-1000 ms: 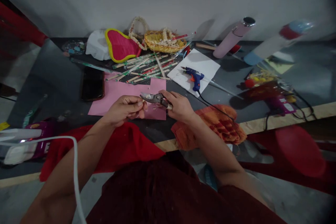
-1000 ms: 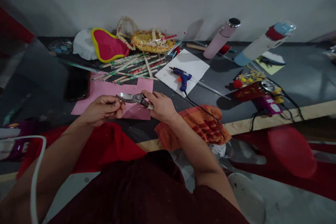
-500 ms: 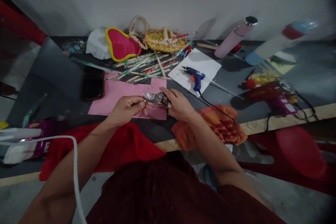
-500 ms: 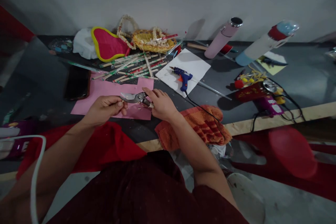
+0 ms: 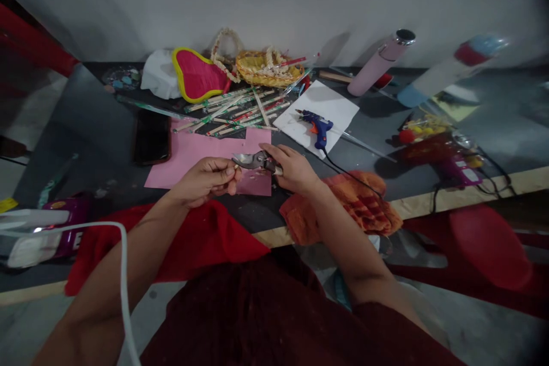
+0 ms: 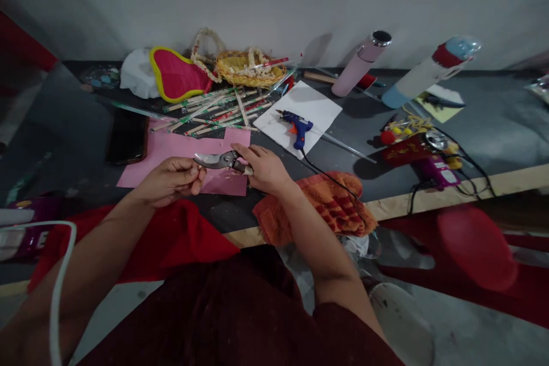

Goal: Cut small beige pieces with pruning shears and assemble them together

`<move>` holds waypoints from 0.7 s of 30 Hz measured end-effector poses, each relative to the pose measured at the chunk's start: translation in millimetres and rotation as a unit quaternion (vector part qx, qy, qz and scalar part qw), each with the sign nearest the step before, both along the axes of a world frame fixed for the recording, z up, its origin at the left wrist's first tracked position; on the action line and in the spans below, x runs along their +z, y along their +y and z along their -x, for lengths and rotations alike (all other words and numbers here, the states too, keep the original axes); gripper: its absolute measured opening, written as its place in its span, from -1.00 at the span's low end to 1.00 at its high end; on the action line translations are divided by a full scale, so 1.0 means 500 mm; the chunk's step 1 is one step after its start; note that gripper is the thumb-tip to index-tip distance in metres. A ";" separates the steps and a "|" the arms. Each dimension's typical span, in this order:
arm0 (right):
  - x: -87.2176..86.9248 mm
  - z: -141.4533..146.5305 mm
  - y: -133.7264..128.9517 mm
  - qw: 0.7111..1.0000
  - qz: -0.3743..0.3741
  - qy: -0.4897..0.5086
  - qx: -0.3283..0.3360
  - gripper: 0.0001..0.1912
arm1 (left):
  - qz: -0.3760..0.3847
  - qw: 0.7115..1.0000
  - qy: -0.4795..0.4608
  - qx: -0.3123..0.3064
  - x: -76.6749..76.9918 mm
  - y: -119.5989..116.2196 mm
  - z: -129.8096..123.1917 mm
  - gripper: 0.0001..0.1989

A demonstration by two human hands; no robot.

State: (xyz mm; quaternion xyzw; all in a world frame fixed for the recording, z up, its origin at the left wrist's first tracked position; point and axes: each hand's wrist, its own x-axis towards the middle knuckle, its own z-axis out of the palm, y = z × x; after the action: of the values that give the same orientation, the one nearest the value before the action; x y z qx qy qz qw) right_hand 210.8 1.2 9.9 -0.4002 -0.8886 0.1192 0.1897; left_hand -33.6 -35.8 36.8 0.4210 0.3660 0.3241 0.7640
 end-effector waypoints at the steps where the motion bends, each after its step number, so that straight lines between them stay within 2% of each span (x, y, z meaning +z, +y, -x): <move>1: -0.001 -0.003 0.004 1.000 0.004 0.015 0.019 -0.35 | 0.005 1.000 -0.004 -0.006 -0.004 0.000 0.000 -0.71; 4: 0.000 -0.017 0.014 0.997 0.009 0.065 0.051 -0.31 | 0.015 0.999 -0.030 -0.026 -0.013 0.000 0.004 -0.69; 7: -0.001 -0.031 0.019 0.995 0.016 0.084 0.043 -0.35 | -0.002 0.994 -0.104 -0.023 -0.015 0.002 0.016 -0.64; 10: -0.007 -0.037 0.026 0.996 0.018 0.067 -0.047 -0.41 | -0.009 0.991 -0.127 0.034 -0.011 0.008 0.024 -0.70; 14: -0.018 -0.038 0.036 0.978 0.023 -0.006 -0.208 -0.28 | -0.007 0.996 -0.057 0.063 -0.009 0.013 0.011 -0.78; 16: -0.024 -0.039 0.038 0.969 0.013 -0.043 -0.243 -0.28 | -0.021 0.998 -0.024 0.055 -0.012 0.012 0.000 -0.72; 21: -0.033 -0.040 0.037 0.961 -0.013 -0.084 -0.263 -0.30 | -0.072 0.994 0.048 0.061 -0.025 0.011 -0.016 -0.64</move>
State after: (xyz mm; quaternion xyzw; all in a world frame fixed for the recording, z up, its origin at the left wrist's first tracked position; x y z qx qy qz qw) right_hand 231.0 19.9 -6.7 -0.6260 -0.7660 0.0198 0.1444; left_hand -25.3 -30.4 24.4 0.4666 0.4029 0.3755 0.6921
